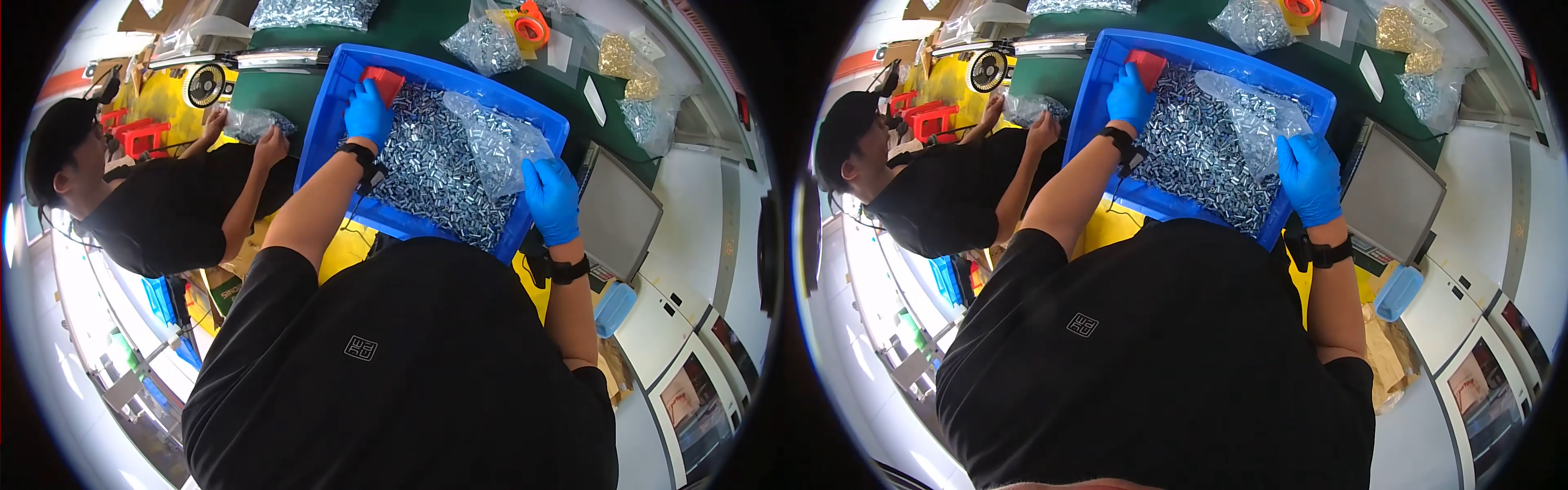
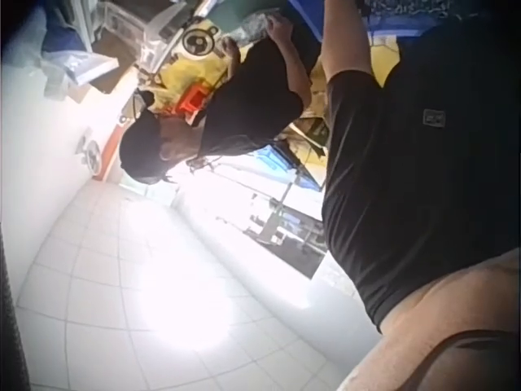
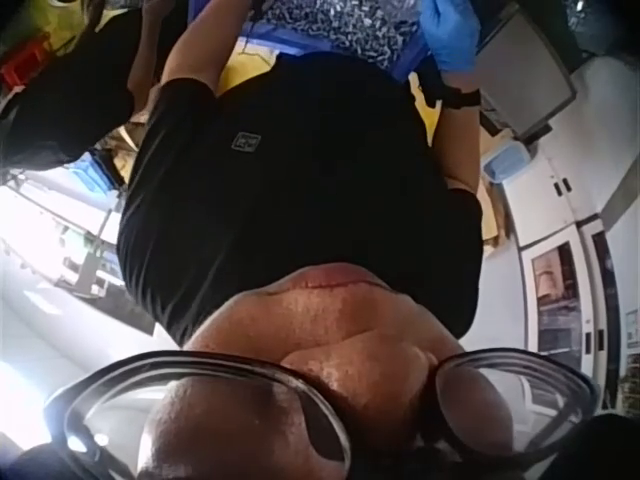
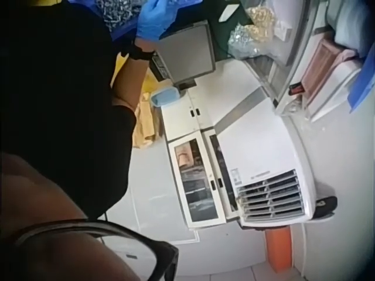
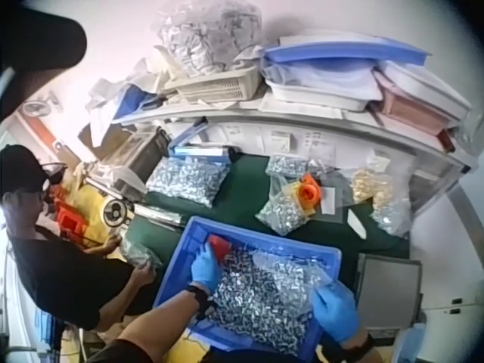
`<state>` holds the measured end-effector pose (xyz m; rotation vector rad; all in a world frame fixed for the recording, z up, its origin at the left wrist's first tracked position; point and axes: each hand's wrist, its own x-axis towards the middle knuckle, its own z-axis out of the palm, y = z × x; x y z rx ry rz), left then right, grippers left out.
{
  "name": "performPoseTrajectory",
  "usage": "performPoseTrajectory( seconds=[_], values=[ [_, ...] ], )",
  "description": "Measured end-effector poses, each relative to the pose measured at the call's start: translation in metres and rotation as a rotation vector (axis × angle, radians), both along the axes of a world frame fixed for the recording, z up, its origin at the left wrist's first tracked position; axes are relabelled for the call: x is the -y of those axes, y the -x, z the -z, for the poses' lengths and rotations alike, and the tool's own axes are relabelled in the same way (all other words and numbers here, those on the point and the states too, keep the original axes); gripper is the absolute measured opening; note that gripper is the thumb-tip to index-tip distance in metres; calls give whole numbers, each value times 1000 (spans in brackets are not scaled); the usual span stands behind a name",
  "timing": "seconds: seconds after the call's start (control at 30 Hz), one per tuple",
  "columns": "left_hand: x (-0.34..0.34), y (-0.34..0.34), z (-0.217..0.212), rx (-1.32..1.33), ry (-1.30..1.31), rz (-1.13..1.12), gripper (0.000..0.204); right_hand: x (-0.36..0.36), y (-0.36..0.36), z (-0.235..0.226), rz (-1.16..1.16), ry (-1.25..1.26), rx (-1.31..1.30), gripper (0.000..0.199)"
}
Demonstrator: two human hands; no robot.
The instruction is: Scooping small metal parts from a bin into plastic bags, weighing them on a scale, and organizing them.
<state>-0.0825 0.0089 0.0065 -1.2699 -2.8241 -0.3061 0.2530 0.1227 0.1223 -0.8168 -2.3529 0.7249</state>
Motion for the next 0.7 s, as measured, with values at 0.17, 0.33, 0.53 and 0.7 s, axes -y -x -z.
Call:
performPoseTrajectory(
  seconds=[0.17, 0.33, 0.53, 0.7],
  values=[
    [3, -6, 10, 237, 125, 54, 56, 1, -1, -2, -1, 6, 6, 20],
    [14, -41, 8, 313, 113, 137, 54, 0, -1, -1, -17, 21, 6, 16],
    [25, -51, -5, 621, 194, 180, 73, -4, 0, 1, -22, 12, -5, 15],
    [4, -1, 5, 459, 69, 97, 62, -1, -4, 4, -35, -45, 55, 15]
  ],
)
